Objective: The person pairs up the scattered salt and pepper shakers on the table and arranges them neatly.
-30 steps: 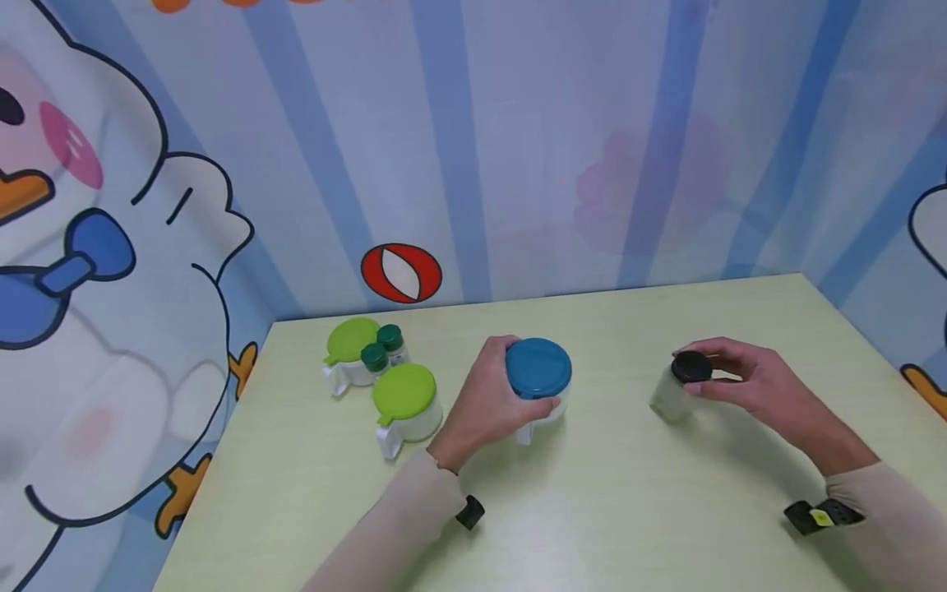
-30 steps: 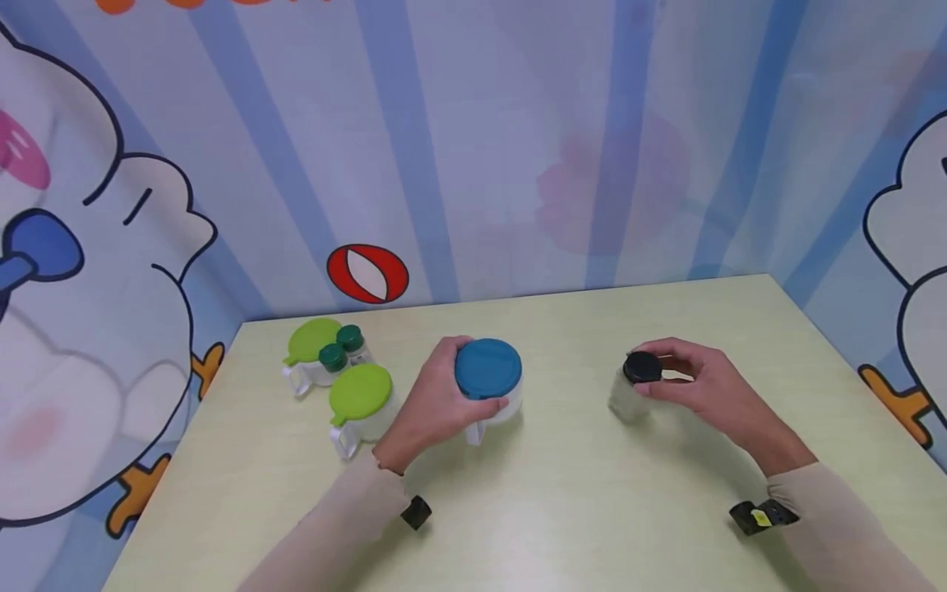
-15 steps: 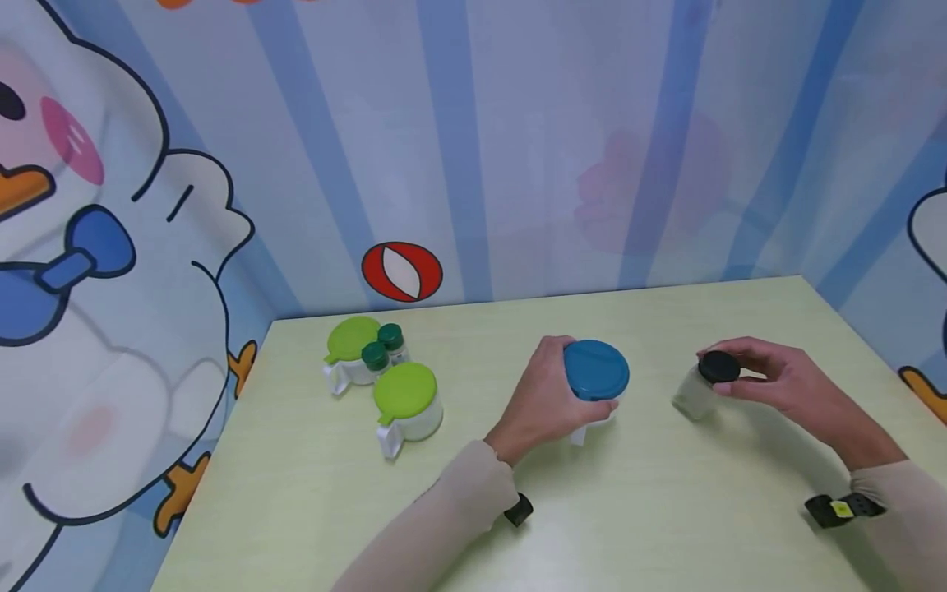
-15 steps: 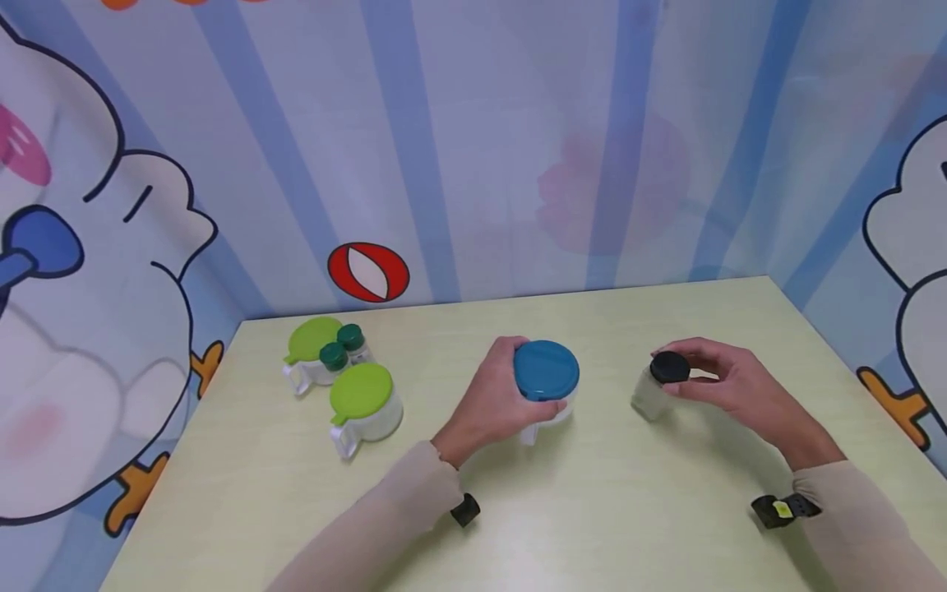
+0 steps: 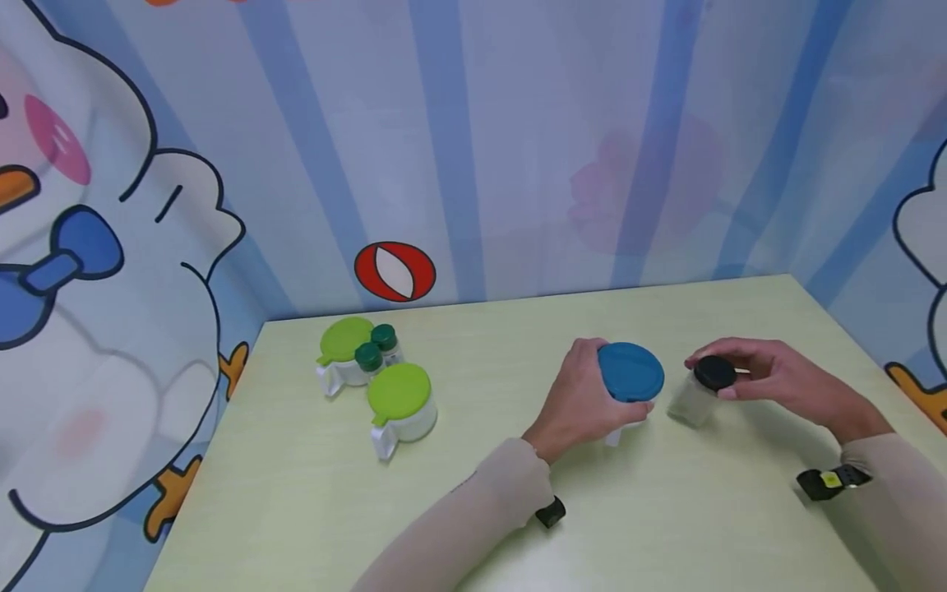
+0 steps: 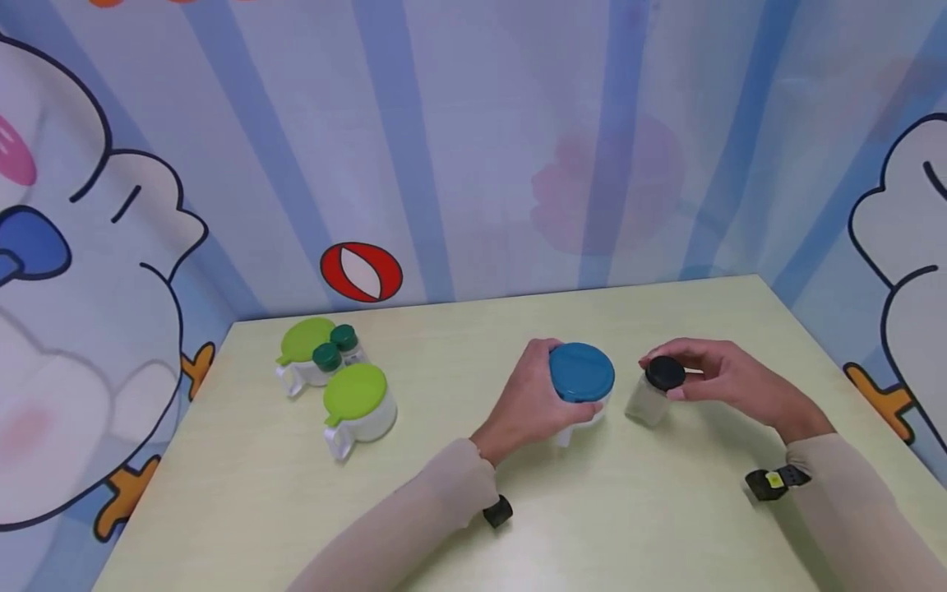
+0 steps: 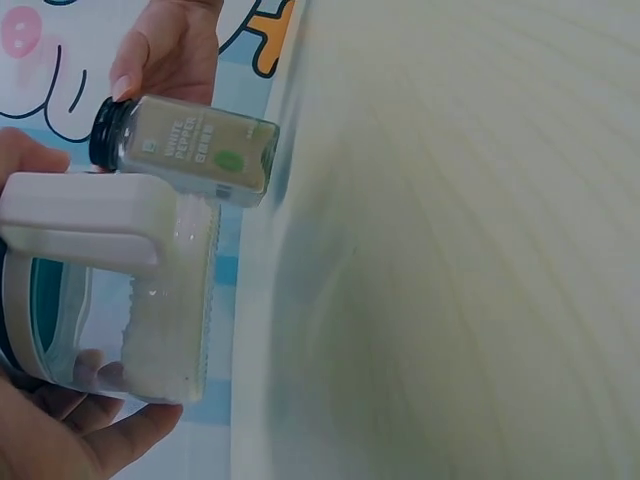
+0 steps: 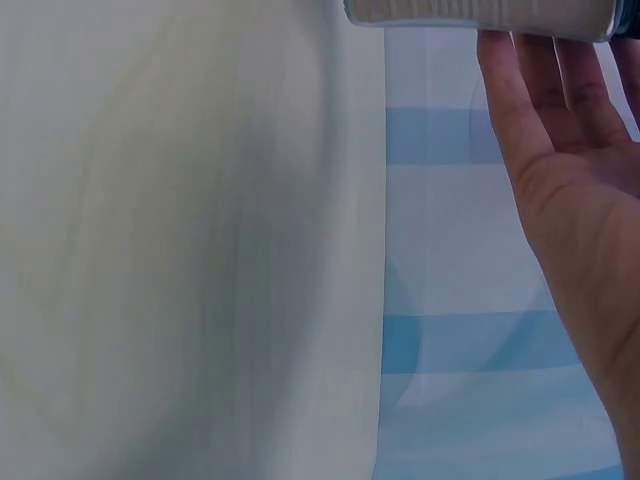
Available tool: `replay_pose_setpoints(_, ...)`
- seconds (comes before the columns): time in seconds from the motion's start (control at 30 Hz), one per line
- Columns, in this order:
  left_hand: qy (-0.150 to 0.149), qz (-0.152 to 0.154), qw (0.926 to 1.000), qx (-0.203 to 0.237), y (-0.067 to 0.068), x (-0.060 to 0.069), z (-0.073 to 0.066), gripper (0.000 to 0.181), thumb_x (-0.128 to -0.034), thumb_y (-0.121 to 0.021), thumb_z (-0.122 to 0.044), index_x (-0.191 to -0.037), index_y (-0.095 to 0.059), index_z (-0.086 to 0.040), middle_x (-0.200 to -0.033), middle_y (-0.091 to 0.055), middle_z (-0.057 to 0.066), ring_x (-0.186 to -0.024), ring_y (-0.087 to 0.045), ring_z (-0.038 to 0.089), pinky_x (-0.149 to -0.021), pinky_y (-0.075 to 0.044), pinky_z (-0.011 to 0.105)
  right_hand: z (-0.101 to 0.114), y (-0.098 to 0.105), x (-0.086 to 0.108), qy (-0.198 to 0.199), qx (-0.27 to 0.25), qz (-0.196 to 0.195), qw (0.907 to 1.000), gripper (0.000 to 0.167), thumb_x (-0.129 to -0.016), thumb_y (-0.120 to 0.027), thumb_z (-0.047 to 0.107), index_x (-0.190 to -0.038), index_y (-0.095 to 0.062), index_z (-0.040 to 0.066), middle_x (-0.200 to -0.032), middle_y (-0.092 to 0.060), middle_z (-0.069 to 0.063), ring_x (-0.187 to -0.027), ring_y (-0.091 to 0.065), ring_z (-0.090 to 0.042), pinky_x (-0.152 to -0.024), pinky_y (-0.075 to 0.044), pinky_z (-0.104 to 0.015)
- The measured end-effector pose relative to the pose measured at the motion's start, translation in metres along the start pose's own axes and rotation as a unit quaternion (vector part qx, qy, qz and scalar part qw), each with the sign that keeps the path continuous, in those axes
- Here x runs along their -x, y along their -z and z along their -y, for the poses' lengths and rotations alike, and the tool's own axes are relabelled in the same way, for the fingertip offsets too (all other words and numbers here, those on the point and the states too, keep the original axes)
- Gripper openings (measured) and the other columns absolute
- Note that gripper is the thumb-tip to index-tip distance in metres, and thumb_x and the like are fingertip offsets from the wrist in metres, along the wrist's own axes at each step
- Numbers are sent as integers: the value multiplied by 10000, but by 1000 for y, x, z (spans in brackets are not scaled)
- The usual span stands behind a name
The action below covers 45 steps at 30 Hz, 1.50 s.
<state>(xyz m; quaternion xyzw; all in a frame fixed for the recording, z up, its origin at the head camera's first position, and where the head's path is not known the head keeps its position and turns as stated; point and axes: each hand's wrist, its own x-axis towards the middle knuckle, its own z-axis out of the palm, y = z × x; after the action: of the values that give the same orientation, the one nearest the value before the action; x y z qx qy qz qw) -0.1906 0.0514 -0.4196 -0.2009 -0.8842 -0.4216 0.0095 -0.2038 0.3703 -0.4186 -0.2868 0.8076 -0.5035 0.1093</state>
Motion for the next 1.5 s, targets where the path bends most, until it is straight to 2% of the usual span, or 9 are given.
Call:
replay_pose_setpoints(0.23,114,-20,9999,6,-17,-5,-2,847,-754,-837,-516,-1394,-446,-121,-1295,-523,-5,-1130,-568,161,-866,-562,300,-4,10,-9,271,-431,652,9966,469,-968,-566,-106,-1424,-494,-29,-1414,-587,-82,-1309,-559,-80,-917,-557,-264)
replay_pose_setpoints(0.5,184,12,9997,-164,-33,-9,-7,856,-757,-832,-532,-1398,-440,-122,-1291,-517,-12,-1126,-557,145,-857,-569,304,-12,26,-8,12,-668,1032,9924,471,-983,-518,-112,-1445,-474,-30,-1442,-574,-33,-1330,-537,-73,-982,-539,-302)
replay_pose_setpoints(0.77,251,42,9993,-288,-45,-9,-8,867,-753,-828,-555,-1398,-441,-123,-1289,-510,-12,-1120,-556,140,-865,-569,306,-26,29,-3,49,-764,986,9922,486,-993,-490,-126,-1469,-430,-46,-1466,-557,-23,-1350,-515,-57,-1016,-508,-256)
replay_pose_setpoints(0.93,227,30,9990,-393,-49,-11,-10,868,-762,-825,-547,-1400,-431,-110,-1299,-497,1,-1140,-537,146,-886,-564,304,-22,27,-2,3,-530,879,9947,502,-1008,-488,-95,-1497,-396,-25,-1509,-497,-59,-1378,-471,-37,-1041,-470,-212)
replay_pose_setpoints(1.07,179,41,9989,-433,-53,-12,-11,890,-791,-807,-535,-1441,-384,-100,-1342,-467,18,-1203,-484,155,-918,-553,307,-17,23,-3,-141,-299,691,9971,471,-1011,-523,-55,-1468,-427,8,-1465,-502,-60,-1341,-490,-12,-1011,-495,-232)
replay_pose_setpoints(1.17,236,207,9991,-278,-51,-10,-11,982,-801,-792,-560,-1522,-301,-110,-1425,-427,24,-1282,-431,170,-960,-544,340,-18,21,-2,-215,-217,509,9982,438,-1009,-542,-43,-1435,-458,15,-1423,-532,-35,-1304,-523,-5,-986,-515,-239)
replay_pose_setpoints(1.3,352,727,9966,154,-42,-5,-9,1074,-809,-790,-561,-1606,-175,-187,-1539,-344,7,-1387,-364,188,-1028,-517,413,-19,21,0,-204,-188,351,9990,445,-1011,-542,-42,-1445,-465,15,-1433,-548,-56,-1306,-537,-26,-969,-522,-224)
replay_pose_setpoints(1.4,340,1108,9926,365,-34,-3,-7,1040,-827,-798,-501,-1611,-173,-222,-1560,-328,-19,-1415,-350,178,-1051,-499,417,-19,23,2,-190,-244,344,9989,457,-1012,-542,-37,-1458,-456,12,-1449,-546,-85,-1317,-539,-49,-964,-528,-231)
replay_pose_setpoints(1.5,253,1297,9903,428,-29,-2,-6,996,-842,-797,-463,-1605,-210,-210,-1553,-351,-30,-1411,-374,165,-1069,-485,392,-19,25,4,-163,-317,399,9986,463,-1012,-537,-42,-1464,-450,9,-1454,-547,-84,-1319,-543,-62,-964,-530,-238)
